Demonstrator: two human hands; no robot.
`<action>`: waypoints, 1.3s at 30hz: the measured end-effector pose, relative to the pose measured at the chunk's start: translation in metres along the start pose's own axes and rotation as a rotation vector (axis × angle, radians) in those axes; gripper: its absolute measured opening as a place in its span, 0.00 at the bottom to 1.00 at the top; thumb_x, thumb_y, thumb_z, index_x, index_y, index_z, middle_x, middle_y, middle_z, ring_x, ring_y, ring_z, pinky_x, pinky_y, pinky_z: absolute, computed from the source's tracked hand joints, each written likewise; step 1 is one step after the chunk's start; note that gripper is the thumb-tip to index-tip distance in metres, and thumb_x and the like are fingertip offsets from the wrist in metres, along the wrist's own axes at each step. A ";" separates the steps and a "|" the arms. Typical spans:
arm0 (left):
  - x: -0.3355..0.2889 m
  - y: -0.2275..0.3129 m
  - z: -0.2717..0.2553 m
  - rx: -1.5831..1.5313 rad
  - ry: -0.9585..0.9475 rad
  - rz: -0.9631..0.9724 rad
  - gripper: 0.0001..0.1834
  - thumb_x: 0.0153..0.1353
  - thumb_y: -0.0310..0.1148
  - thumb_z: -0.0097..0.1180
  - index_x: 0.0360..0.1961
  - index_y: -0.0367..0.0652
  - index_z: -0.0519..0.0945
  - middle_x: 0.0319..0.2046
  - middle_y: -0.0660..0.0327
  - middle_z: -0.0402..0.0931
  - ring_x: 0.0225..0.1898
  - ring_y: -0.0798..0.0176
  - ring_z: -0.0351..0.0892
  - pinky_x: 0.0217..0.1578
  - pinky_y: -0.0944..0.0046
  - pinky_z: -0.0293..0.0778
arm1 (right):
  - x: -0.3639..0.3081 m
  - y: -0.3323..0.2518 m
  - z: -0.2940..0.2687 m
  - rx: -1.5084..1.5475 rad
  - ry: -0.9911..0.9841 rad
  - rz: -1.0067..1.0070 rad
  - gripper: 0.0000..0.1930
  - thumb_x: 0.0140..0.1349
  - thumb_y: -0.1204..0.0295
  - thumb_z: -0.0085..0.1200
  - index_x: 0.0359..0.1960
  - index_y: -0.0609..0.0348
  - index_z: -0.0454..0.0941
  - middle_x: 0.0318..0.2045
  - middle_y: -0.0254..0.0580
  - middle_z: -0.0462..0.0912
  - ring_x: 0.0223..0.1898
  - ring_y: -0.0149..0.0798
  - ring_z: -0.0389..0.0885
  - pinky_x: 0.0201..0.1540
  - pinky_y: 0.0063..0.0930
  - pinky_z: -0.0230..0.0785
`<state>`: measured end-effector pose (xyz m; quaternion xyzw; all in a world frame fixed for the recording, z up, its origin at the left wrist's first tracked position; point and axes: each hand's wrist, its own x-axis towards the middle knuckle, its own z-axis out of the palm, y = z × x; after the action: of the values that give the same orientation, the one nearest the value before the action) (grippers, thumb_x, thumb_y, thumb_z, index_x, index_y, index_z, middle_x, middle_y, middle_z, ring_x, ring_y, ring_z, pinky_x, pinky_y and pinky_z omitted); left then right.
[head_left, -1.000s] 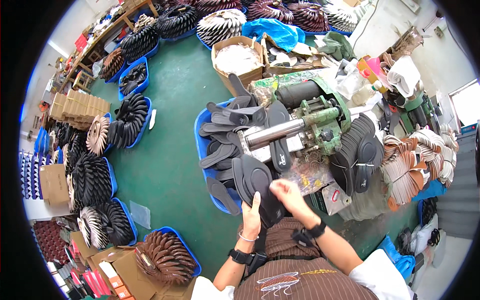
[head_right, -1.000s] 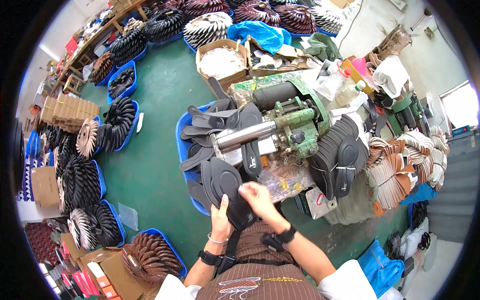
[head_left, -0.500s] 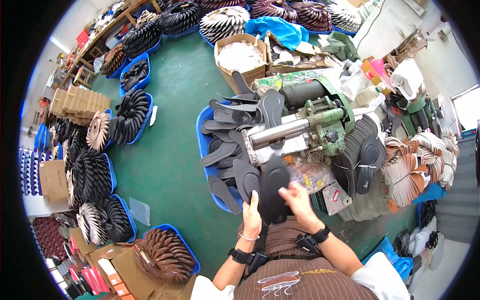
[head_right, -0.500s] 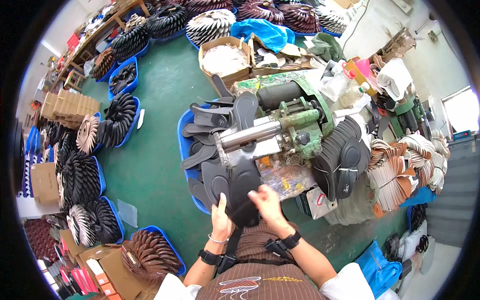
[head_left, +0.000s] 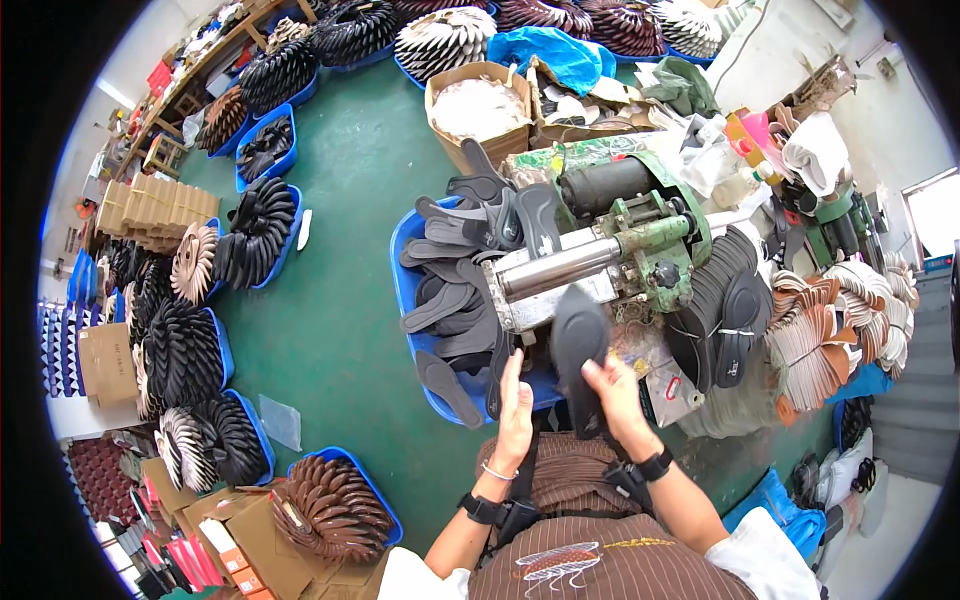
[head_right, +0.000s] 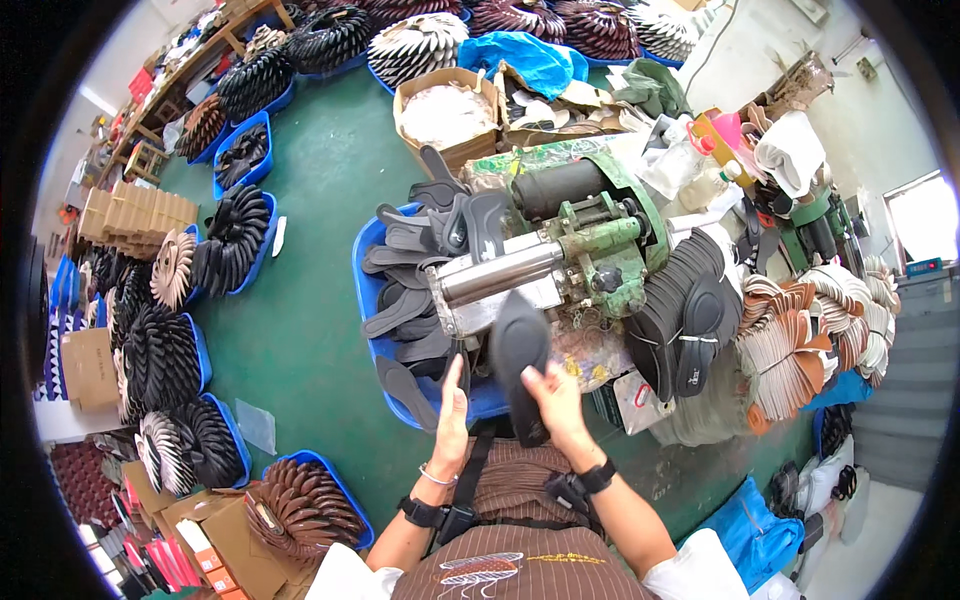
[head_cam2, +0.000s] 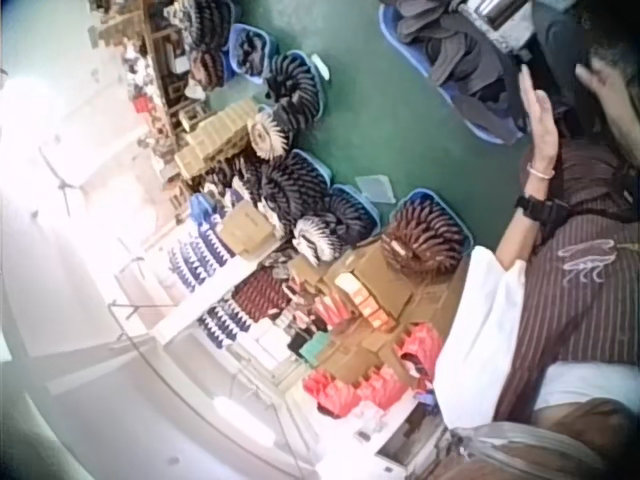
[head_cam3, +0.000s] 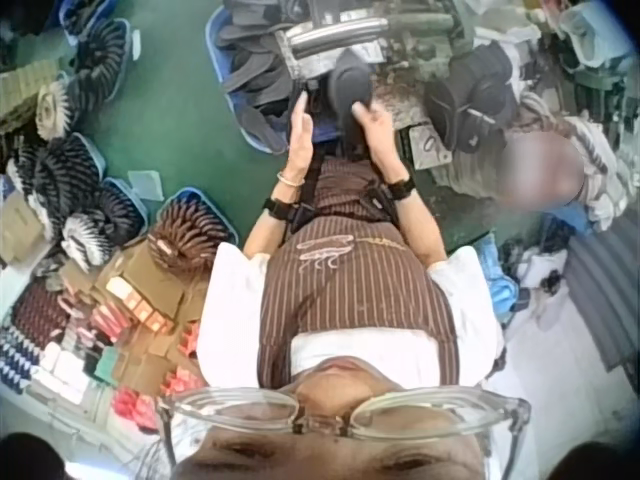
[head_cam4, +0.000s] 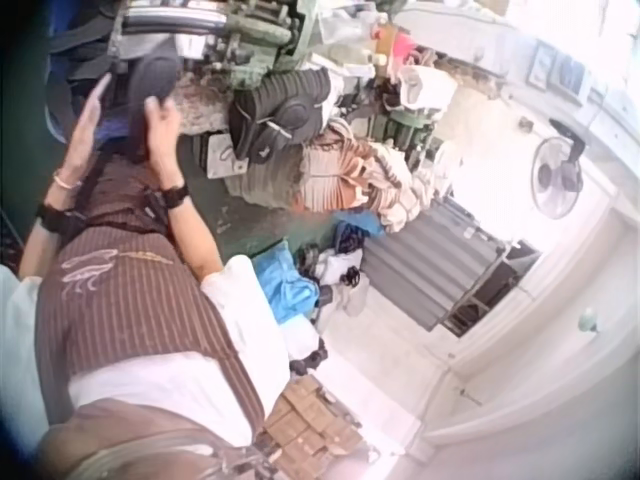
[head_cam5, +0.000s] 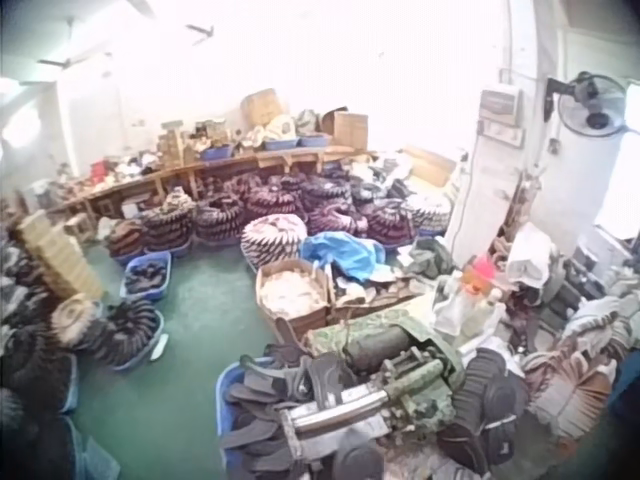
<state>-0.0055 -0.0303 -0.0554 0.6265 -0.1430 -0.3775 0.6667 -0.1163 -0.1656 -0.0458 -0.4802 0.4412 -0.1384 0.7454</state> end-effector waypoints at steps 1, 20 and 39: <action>0.003 0.004 -0.004 0.104 0.028 0.079 0.31 0.70 0.45 0.39 0.66 0.32 0.54 0.66 0.51 0.52 0.68 0.56 0.49 0.67 0.60 0.44 | 0.008 -0.015 -0.002 0.121 0.076 0.029 0.10 0.64 0.73 0.53 0.44 0.65 0.76 0.35 0.34 0.82 0.33 0.23 0.77 0.39 0.18 0.71; 0.310 0.119 0.046 1.524 -0.852 0.154 0.32 0.55 0.67 0.46 0.56 0.65 0.74 0.64 0.56 0.61 0.67 0.37 0.49 0.60 0.28 0.46 | -0.054 0.043 -0.091 -0.457 0.375 0.141 0.07 0.58 0.78 0.53 0.37 0.67 0.78 0.29 0.46 0.84 0.33 0.34 0.84 0.37 0.25 0.76; 0.148 -0.123 -0.161 1.100 -0.705 -0.101 0.24 0.45 0.39 0.65 0.45 0.43 0.80 0.53 0.42 0.70 0.61 0.43 0.62 0.61 0.53 0.59 | -0.048 -0.014 -0.119 -0.999 0.827 -0.341 0.15 0.53 0.77 0.54 0.45 0.63 0.75 0.42 0.51 0.80 0.45 0.50 0.78 0.50 0.36 0.70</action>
<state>0.1614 -0.0053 -0.2411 0.7209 -0.4955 -0.4629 0.1434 -0.2351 -0.2126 -0.0267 -0.7379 0.6195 -0.2060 0.1710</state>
